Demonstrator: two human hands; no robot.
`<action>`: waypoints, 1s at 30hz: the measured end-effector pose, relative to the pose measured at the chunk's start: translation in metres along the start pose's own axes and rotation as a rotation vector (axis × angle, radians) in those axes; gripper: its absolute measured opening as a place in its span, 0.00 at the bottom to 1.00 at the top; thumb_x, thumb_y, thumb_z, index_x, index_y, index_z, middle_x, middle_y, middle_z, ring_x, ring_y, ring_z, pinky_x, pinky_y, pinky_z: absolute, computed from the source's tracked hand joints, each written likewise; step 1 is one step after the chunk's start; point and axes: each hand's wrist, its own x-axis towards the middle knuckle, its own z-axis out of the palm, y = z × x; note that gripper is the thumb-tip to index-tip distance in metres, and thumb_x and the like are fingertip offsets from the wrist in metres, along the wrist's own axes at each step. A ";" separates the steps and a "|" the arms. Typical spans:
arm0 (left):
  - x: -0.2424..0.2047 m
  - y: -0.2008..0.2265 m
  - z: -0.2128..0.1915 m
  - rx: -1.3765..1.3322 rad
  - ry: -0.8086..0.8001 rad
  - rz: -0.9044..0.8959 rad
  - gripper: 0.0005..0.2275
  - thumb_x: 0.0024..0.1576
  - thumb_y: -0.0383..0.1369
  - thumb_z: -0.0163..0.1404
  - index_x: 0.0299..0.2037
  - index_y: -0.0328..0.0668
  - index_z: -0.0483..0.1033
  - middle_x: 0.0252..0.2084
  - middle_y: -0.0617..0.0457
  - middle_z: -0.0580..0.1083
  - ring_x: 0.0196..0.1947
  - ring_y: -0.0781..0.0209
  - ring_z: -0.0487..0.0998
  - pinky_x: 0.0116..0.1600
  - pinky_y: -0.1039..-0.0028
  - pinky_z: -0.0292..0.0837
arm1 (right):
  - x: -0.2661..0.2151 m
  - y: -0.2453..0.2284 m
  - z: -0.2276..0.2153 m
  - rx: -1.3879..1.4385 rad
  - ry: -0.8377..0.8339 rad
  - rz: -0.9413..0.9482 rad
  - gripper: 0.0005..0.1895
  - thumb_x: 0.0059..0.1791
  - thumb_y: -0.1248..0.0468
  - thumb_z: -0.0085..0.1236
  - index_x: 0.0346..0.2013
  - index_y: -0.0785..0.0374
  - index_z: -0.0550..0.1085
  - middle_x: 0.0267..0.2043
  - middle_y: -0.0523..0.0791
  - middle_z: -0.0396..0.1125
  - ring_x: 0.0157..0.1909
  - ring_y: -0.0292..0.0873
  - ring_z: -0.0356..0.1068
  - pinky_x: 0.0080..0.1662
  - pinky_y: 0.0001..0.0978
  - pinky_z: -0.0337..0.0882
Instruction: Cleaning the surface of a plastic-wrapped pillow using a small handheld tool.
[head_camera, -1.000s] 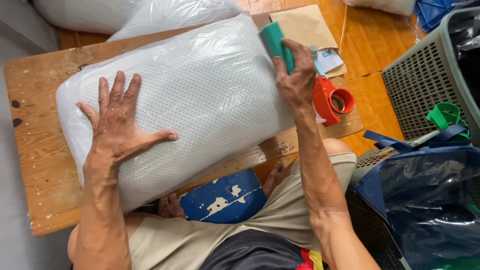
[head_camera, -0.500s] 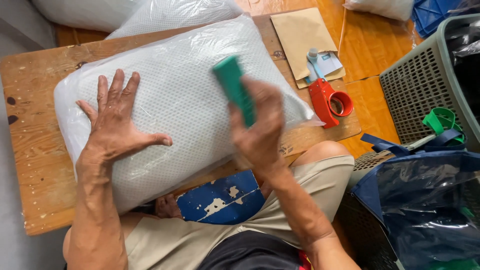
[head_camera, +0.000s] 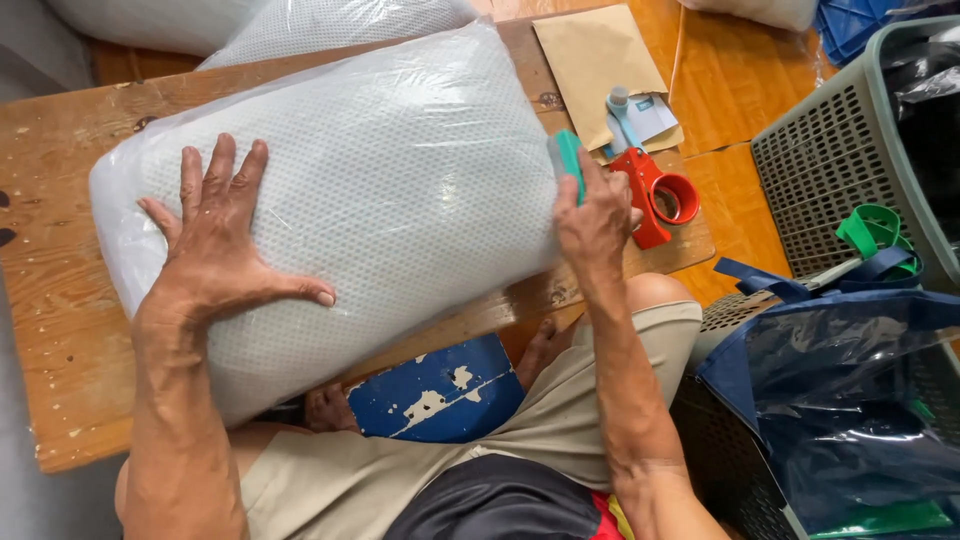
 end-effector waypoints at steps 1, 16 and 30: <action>0.000 0.001 0.001 0.000 0.000 0.015 0.70 0.19 0.63 0.62 0.77 0.66 0.32 0.81 0.56 0.30 0.78 0.44 0.21 0.63 0.24 0.13 | 0.013 0.014 -0.002 0.069 -0.249 0.230 0.31 0.52 0.47 0.35 0.70 0.44 0.67 0.45 0.55 0.63 0.51 0.57 0.65 0.56 0.59 0.57; 0.004 -0.008 -0.003 -0.012 -0.037 -0.034 0.68 0.22 0.59 0.64 0.77 0.61 0.34 0.81 0.53 0.31 0.77 0.43 0.21 0.64 0.24 0.15 | -0.173 -0.129 0.011 0.412 0.130 -0.731 0.35 0.50 0.69 0.53 0.73 0.60 0.59 0.59 0.55 0.62 0.54 0.53 0.66 0.52 0.46 0.64; 0.003 -0.007 -0.004 -0.014 -0.060 -0.025 0.70 0.19 0.64 0.60 0.77 0.68 0.29 0.80 0.59 0.25 0.77 0.47 0.17 0.64 0.28 0.09 | -0.100 -0.053 -0.031 0.512 0.310 -0.257 0.28 0.52 0.62 0.56 0.63 0.68 0.60 0.53 0.53 0.56 0.54 0.51 0.61 0.51 0.42 0.67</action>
